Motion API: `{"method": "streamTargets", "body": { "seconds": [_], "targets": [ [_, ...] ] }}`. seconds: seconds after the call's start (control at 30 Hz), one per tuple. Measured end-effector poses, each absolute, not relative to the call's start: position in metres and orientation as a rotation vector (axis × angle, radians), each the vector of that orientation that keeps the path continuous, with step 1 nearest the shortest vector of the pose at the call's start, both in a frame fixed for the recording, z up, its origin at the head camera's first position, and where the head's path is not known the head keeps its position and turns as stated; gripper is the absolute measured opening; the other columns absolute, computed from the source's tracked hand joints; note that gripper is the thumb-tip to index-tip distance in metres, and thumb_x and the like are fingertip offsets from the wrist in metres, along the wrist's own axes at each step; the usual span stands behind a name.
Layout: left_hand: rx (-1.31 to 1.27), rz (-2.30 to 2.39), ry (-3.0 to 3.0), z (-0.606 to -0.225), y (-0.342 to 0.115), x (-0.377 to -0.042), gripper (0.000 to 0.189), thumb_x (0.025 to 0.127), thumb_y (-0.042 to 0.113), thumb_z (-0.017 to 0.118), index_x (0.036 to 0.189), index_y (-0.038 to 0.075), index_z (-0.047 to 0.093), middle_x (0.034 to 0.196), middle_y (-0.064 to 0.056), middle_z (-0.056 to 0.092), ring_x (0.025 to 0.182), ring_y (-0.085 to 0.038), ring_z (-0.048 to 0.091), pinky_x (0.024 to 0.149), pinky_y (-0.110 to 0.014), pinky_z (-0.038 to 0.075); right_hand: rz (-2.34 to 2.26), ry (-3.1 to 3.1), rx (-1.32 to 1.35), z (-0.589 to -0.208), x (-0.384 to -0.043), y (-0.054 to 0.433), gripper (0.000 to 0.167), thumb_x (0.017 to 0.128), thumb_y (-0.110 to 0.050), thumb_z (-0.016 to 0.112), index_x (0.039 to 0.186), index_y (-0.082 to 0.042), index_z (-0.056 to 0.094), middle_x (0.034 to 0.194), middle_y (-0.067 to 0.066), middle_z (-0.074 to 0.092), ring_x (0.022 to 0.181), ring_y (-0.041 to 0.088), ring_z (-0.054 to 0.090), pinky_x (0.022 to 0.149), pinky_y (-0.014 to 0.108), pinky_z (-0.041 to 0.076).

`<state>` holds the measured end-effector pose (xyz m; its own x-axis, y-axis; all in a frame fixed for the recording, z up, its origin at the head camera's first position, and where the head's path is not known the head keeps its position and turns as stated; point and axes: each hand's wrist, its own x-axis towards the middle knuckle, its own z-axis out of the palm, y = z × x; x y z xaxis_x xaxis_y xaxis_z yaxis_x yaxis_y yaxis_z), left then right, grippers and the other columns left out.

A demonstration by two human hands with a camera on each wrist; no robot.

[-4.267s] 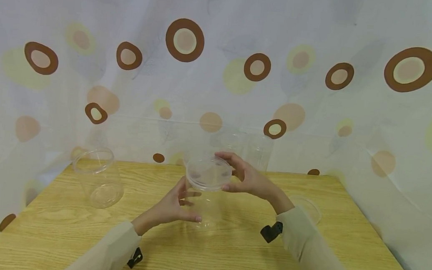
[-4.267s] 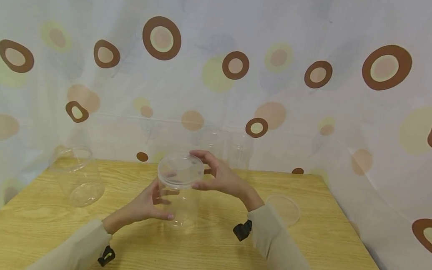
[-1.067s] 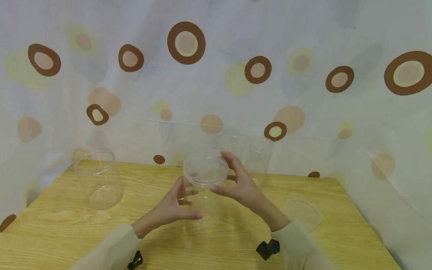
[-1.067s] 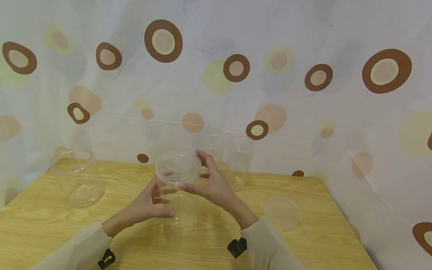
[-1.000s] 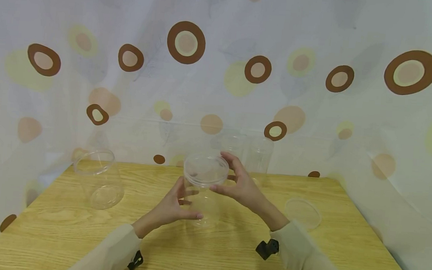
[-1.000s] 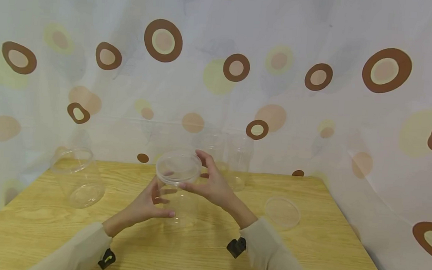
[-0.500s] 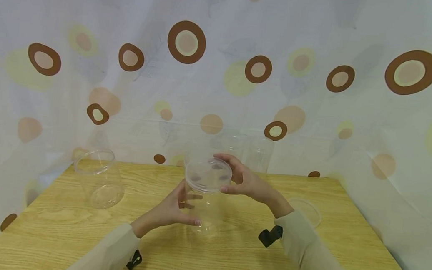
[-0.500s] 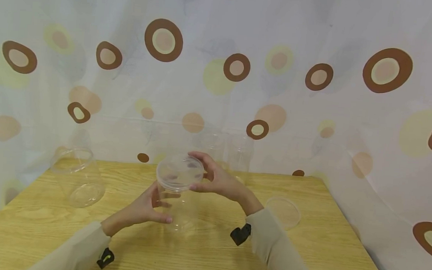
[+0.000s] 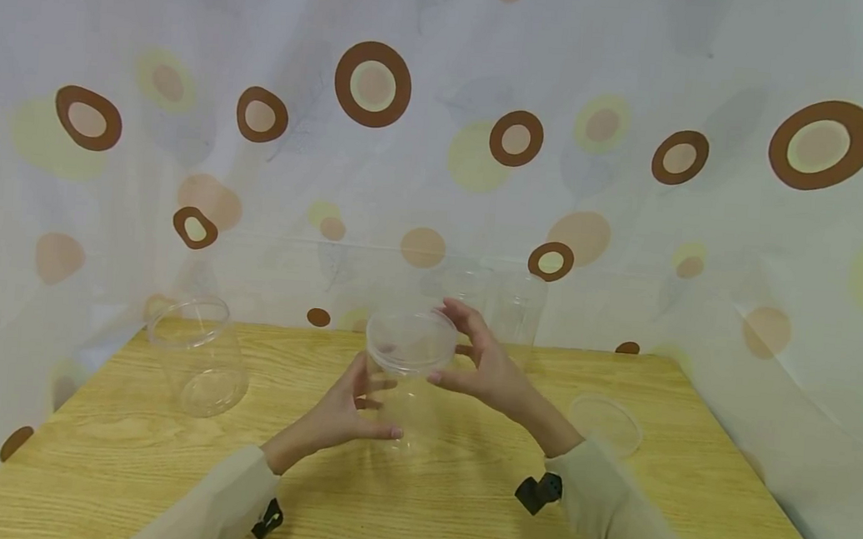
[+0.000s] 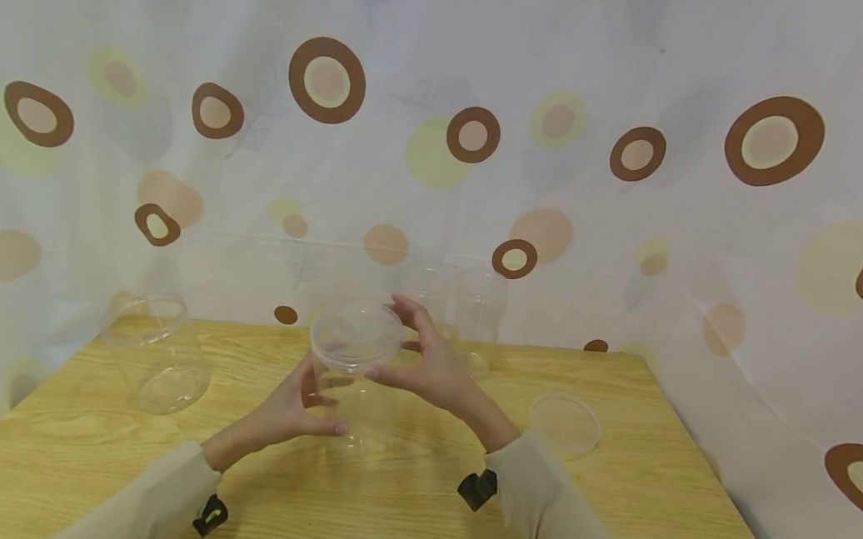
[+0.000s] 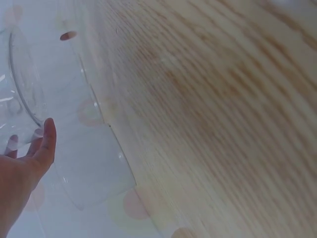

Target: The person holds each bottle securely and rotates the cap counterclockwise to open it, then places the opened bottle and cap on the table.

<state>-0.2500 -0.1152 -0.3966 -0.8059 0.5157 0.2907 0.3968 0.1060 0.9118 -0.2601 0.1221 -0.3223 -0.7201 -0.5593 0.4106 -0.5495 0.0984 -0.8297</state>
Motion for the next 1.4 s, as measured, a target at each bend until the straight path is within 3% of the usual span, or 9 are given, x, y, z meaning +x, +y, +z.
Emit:
{"method": "streamTargets", "body": {
  "seconds": [0.3,0.5,0.7,0.8,1.0,1.17,1.4],
  "targets": [
    [0.932,1.818,2.265,-0.399,-0.115,-0.252,0.098,0.072,0.013,0.078,0.142,0.034,0.013,0.146,-0.007,0.027,0.128,-0.037,0.038,0.094,-0.052,0.041,-1.819,2.489,-0.969,-0.325,-0.249,0.107,0.085,0.075,-0.026,0.076,0.141,-0.011,0.025,0.141,0.010,0.034,0.130,0.027,0.032,0.100,0.051,0.035],
    [0.959,1.806,2.218,-0.398,-0.116,-0.252,0.102,0.071,0.013,0.078,0.143,0.036,0.009,0.146,-0.007,0.027,0.127,-0.036,0.040,0.093,-0.049,0.042,-1.789,2.336,-1.083,-0.322,-0.257,0.114,0.082,0.076,-0.028,0.074,0.140,-0.011,0.026,0.141,0.011,0.034,0.126,0.028,0.037,0.100,0.050,0.035],
    [1.028,1.790,2.150,-0.395,-0.116,-0.250,0.105,0.070,0.015,0.080,0.144,0.035,0.008,0.148,-0.009,0.024,0.125,-0.037,0.042,0.092,-0.049,0.044,-1.745,1.954,-1.212,-0.316,-0.270,0.127,0.084,0.080,-0.024,0.071,0.144,-0.008,0.018,0.144,0.014,0.025,0.125,0.022,0.035,0.096,0.031,0.041],
    [1.043,1.779,2.143,-0.395,-0.116,-0.249,0.103,0.071,0.016,0.079,0.144,0.034,0.009,0.148,-0.010,0.024,0.125,-0.037,0.042,0.092,-0.049,0.044,-1.729,1.859,-1.227,-0.316,-0.273,0.130,0.087,0.081,-0.023,0.070,0.145,-0.005,0.012,0.145,0.014,0.021,0.126,0.019,0.032,0.096,0.028,0.040],
    [1.009,1.789,2.200,-0.396,-0.117,-0.249,0.100,0.070,0.013,0.079,0.143,0.029,0.013,0.147,-0.010,0.026,0.126,-0.037,0.041,0.091,-0.044,0.046,-1.743,2.008,-1.214,-0.320,-0.268,0.128,0.088,0.080,-0.023,0.071,0.146,-0.014,0.014,0.148,0.012,0.019,0.130,0.027,0.029,0.098,0.037,0.040],
    [0.960,1.820,2.250,-0.397,-0.117,-0.249,0.099,0.070,0.012,0.079,0.142,0.028,0.014,0.147,-0.009,0.026,0.127,-0.038,0.039,0.092,-0.047,0.044,-1.796,2.318,-1.118,-0.324,-0.256,0.118,0.089,0.075,-0.026,0.076,0.144,-0.016,0.020,0.145,0.011,0.028,0.131,0.027,0.030,0.102,0.050,0.033],
    [0.952,1.835,2.244,-0.398,-0.115,-0.249,0.101,0.071,0.013,0.079,0.143,0.031,0.010,0.147,-0.007,0.025,0.128,-0.039,0.037,0.094,-0.050,0.042,-1.870,2.461,-0.938,-0.327,-0.248,0.106,0.088,0.073,-0.032,0.077,0.141,-0.012,0.025,0.141,0.008,0.035,0.130,0.026,0.033,0.101,0.052,0.034]
  ]
}}
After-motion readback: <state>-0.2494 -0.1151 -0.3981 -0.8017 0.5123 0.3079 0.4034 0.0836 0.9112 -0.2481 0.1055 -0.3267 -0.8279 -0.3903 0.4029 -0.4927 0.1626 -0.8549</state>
